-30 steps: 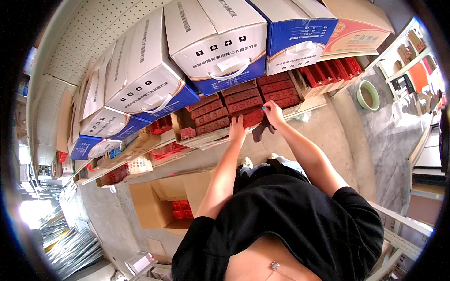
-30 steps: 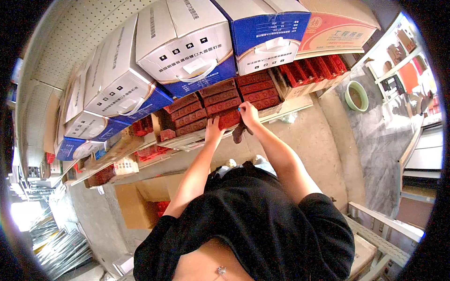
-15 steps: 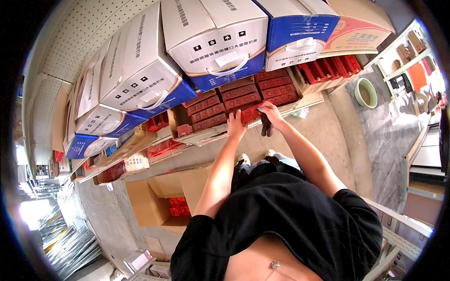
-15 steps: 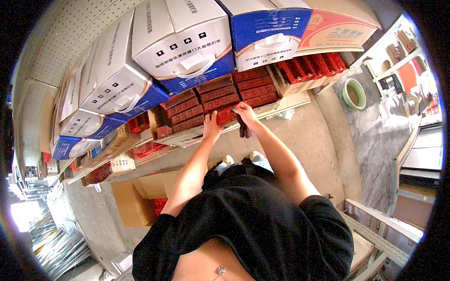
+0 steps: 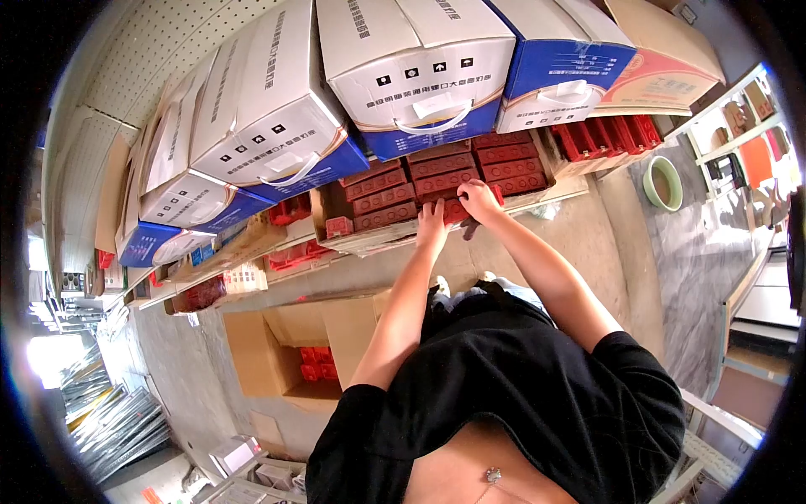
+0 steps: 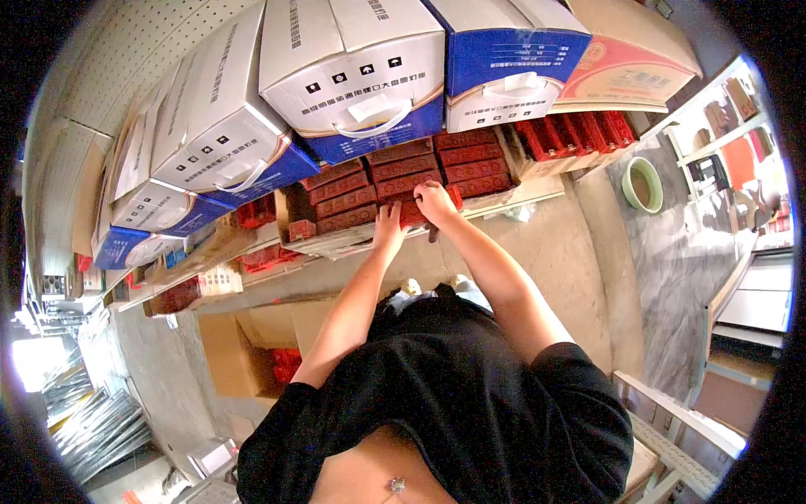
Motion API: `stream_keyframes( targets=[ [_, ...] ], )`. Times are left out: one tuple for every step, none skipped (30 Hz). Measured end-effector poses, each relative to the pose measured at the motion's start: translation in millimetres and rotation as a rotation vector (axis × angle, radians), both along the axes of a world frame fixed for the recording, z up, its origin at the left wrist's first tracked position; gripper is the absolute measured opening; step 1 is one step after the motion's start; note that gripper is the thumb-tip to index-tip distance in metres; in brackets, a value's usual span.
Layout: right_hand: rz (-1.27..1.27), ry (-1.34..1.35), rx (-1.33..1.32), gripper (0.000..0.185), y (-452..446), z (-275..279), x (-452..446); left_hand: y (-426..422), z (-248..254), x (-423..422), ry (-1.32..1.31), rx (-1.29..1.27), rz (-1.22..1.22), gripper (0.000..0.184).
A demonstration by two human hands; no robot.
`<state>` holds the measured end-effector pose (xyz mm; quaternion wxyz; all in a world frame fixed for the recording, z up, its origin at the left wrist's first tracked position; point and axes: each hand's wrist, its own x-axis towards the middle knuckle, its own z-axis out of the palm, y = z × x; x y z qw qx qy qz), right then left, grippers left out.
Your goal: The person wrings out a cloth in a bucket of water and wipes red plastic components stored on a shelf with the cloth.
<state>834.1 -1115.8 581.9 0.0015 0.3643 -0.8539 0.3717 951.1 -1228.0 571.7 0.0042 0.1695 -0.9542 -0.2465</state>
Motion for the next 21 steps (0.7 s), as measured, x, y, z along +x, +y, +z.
stream_keyframes(
  targets=[
    [0.021,0.007,0.01,0.008,0.9,-1.6,-0.1,-0.1,0.3,0.5,0.007,0.0,-0.001,0.07],
    [0.041,0.013,0.02,0.007,2.3,-3.4,0.3,0.2,0.5,1.2,0.013,0.001,-0.001,0.07],
    [0.062,0.02,0.031,0.007,3.3,-3.5,0.3,0.4,-0.4,1.8,0.02,0.002,-0.002,0.07],
    [0.098,0.045,0.046,0.006,3.6,-3.5,-0.6,0.3,-1.2,2.0,0.027,-0.002,-0.003,0.07],
    [0.134,0.069,0.061,0.006,3.7,-3.4,-1.6,0.2,-2.0,2.2,0.034,-0.007,-0.004,0.07],
    [0.169,0.093,0.075,0.006,3.6,-1.6,-1.9,-0.3,-3.7,2.5,0.041,-0.012,-0.006,0.07],
    [0.198,0.102,0.094,0.006,4.4,0.3,-2.2,-0.9,-5.4,2.5,0.048,-0.016,-0.007,0.07],
    [0.226,0.113,0.113,0.006,5.9,2.5,-2.6,-1.5,-6.8,1.7,0.056,-0.021,-0.009,0.07],
    [0.254,0.124,0.132,0.006,7.2,5.6,-2.9,-1.8,-6.0,0.4,0.065,-0.026,-0.012,0.07],
    [0.268,0.122,0.127,0.006,8.5,7.9,-2.9,-1.7,-5.1,-0.6,0.06,-0.035,-0.015,0.07],
    [0.283,0.12,0.121,0.006,9.7,9.7,-2.5,-1.4,-4.5,-1.0,0.055,-0.046,-0.016,0.07],
    [0.298,0.117,0.114,0.007,9.8,10.1,-2.8,-1.6,-5.8,-0.6,0.049,-0.056,-0.018,0.07],
    [0.283,0.103,0.136,0.007,8.0,6.1,-3.1,-2.1,-8.4,0.0,0.066,-0.063,-0.026,0.07],
    [0.284,0.115,0.143,0.008,5.3,4.0,-2.9,-2.1,-10.3,0.4,0.083,-0.069,-0.036,0.07],
    [0.284,0.127,0.151,0.008,2.8,2.9,-2.7,-2.4,-9.8,0.3,0.101,-0.076,-0.047,0.07],
    [0.283,0.139,0.16,0.008,0.3,1.8,-2.4,-3.3,-9.1,-0.2,0.075,-0.054,-0.05,0.071],
    [0.274,0.126,0.169,0.009,-3.0,0.3,-2.0,-4.2,-8.7,-1.2,0.049,-0.032,-0.052,0.071],
    [0.266,0.114,0.179,0.009,-7.1,-3.2,-1.2,-4.8,-8.3,-1.4,0.022,-0.01,-0.054,0.071],
    [0.258,0.101,0.188,0.009,-11.7,-6.7,0.0,-5.0,-7.8,-1.4,0.018,-0.02,-0.053,0.071],
    [0.273,0.117,0.192,0.009,-17.0,-10.3,2.0,-4.5,-7.2,-2.1,0.015,-0.029,-0.052,0.071],
    [0.287,0.135,0.196,0.009,-23.0,-9.3,5.0,-4.4,-7.2,-3.1,0.013,-0.038,-0.052,0.071]
  ],
)
